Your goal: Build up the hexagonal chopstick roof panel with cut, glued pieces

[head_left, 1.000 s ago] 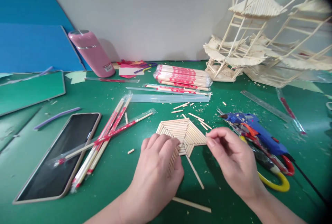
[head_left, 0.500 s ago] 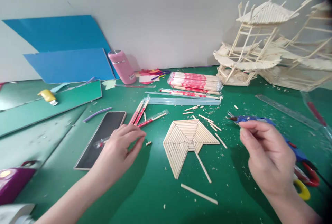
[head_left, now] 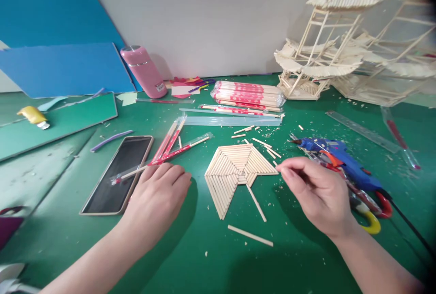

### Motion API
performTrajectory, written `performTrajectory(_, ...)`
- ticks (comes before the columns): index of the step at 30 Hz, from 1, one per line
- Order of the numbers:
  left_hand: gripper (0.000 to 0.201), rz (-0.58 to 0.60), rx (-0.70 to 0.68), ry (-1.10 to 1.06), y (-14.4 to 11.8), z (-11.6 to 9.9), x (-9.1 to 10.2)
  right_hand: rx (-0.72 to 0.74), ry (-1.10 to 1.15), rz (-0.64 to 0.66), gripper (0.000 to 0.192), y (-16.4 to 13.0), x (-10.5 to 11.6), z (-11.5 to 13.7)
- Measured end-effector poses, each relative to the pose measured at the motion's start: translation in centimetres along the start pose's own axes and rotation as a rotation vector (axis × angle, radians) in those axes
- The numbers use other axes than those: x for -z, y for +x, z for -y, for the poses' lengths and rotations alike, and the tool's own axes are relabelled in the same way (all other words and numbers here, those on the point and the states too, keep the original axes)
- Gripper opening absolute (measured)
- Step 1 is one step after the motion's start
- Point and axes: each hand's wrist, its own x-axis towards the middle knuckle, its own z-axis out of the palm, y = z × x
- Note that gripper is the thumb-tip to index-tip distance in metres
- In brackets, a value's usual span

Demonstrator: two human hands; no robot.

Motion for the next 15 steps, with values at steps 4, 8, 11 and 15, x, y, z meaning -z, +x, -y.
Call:
performTrajectory(4,0.024,-0.005,0.016,-0.02,0.0,-0.3,0.1,0.06,-0.074,0.389,0.019,0.0,0.0,1.2)
performTrajectory(8,0.022,-0.033,0.017,-0.087,-0.1,-0.9,0.2,0.189,-0.282,0.614,0.009,-1.2,-1.1,2.5)
performTrajectory(11,0.023,-0.065,-0.009,-0.176,-0.2,-1.7,0.4,0.266,-0.428,0.589,0.007,-2.5,-2.3,2.6)
performTrajectory(15,0.023,-0.109,-0.061,-0.348,0.1,-3.3,0.2,0.367,-0.505,0.502,0.013,-3.5,-3.4,1.6)
